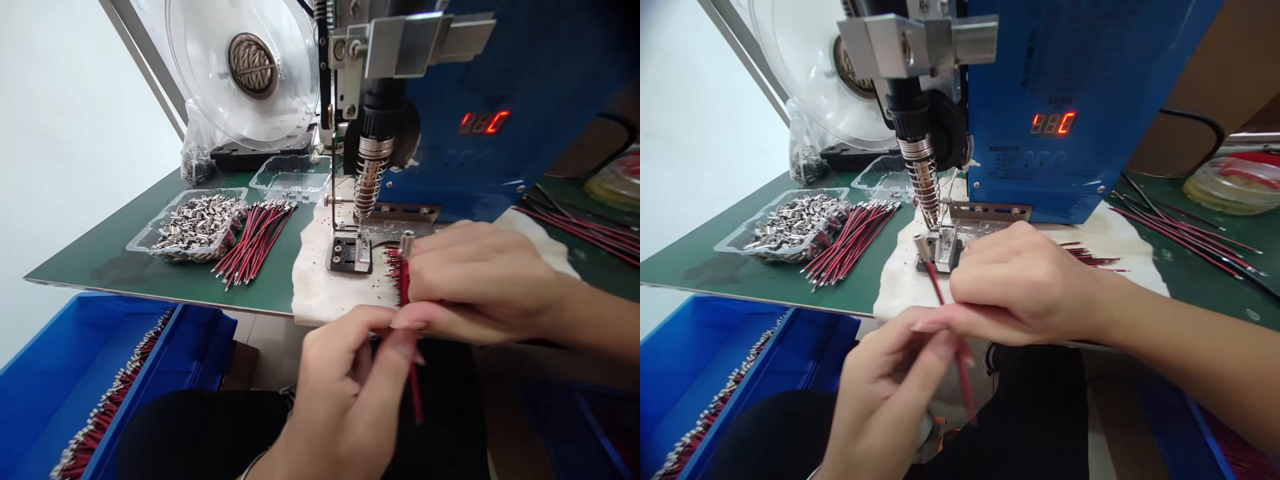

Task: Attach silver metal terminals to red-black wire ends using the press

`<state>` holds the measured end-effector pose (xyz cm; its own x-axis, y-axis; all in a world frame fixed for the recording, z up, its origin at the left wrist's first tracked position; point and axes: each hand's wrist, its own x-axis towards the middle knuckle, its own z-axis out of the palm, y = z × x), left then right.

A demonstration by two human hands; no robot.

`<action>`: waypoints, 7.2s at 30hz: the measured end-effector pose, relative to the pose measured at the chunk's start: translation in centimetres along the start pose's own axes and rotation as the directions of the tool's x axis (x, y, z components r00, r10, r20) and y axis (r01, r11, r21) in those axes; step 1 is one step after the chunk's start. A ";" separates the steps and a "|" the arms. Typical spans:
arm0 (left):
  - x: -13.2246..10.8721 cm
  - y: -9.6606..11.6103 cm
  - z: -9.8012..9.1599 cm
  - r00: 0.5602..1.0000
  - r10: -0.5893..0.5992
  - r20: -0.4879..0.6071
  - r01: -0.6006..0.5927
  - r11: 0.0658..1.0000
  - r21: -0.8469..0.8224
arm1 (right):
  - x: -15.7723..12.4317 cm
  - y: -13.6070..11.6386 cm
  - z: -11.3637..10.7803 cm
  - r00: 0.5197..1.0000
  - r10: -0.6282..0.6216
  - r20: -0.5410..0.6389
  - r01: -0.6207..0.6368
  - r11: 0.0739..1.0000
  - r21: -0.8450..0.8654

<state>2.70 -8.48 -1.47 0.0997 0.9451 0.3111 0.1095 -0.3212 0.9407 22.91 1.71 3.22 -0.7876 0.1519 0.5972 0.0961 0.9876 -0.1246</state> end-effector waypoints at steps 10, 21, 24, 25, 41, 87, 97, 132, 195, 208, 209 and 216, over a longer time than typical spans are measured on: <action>4.0 2.4 -10.6 0.994 -0.045 -0.098 0.106 0.262 0.959 | 0.1 1.3 0.0 0.994 -0.064 -0.088 0.054 0.992 -0.114; 12.4 4.3 -11.9 0.974 -0.218 -0.054 0.017 -0.165 0.986 | -0.3 2.3 -0.5 0.993 -0.037 -0.110 0.021 0.990 -0.140; 13.1 3.8 -12.4 0.971 -0.239 -0.022 -0.024 -0.188 0.982 | -0.3 2.4 -0.5 0.993 -0.044 -0.108 0.027 0.987 -0.157; 13.1 3.6 -12.6 0.972 -0.236 -0.012 -0.036 -0.197 0.980 | -0.3 2.5 -0.6 0.993 -0.046 -0.105 0.029 0.986 -0.162; 12.3 3.3 -18.9 0.951 -0.157 -0.265 0.250 -0.107 0.962 | -1.3 3.7 -2.2 0.988 0.079 0.130 -0.069 0.995 -0.077; 9.3 -2.5 -2.3 0.931 -0.114 -0.348 0.048 0.980 -0.194 | -1.1 4.5 -1.7 0.894 0.253 0.369 -0.281 0.959 0.024; 8.8 -3.2 -2.6 0.950 -0.036 -0.310 0.018 0.998 -0.060 | -1.1 4.6 -1.3 0.919 0.253 0.301 -0.275 0.961 0.032; 8.5 -2.4 -2.3 0.966 -0.106 -0.237 0.037 0.960 -0.277 | -0.9 5.0 -2.5 0.864 0.433 0.258 -0.434 0.899 -0.054; 8.1 -1.6 -2.1 0.946 -0.183 -0.268 0.167 0.983 -0.082 | 2.3 2.6 -0.3 0.715 0.697 0.052 -0.696 0.704 0.139; 8.1 -1.8 -2.1 0.950 -0.172 -0.262 0.163 0.985 -0.056 | 1.5 4.6 -1.3 0.891 0.417 0.178 -0.434 0.899 0.065; 8.1 -1.7 -2.1 0.950 -0.171 -0.261 0.162 0.985 -0.056 | 1.4 4.8 -1.2 0.893 0.407 0.193 -0.427 0.901 0.072; 8.0 -1.7 -2.0 0.949 -0.172 -0.264 0.168 0.985 -0.039 | 1.0 5.1 -1.1 0.858 0.464 0.220 -0.484 0.874 0.045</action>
<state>1.29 -0.23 -0.30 -0.1855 0.9680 0.1693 0.0865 -0.1555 0.9840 23.32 6.96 4.04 -0.7653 0.5794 0.2805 0.4378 0.7879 -0.4331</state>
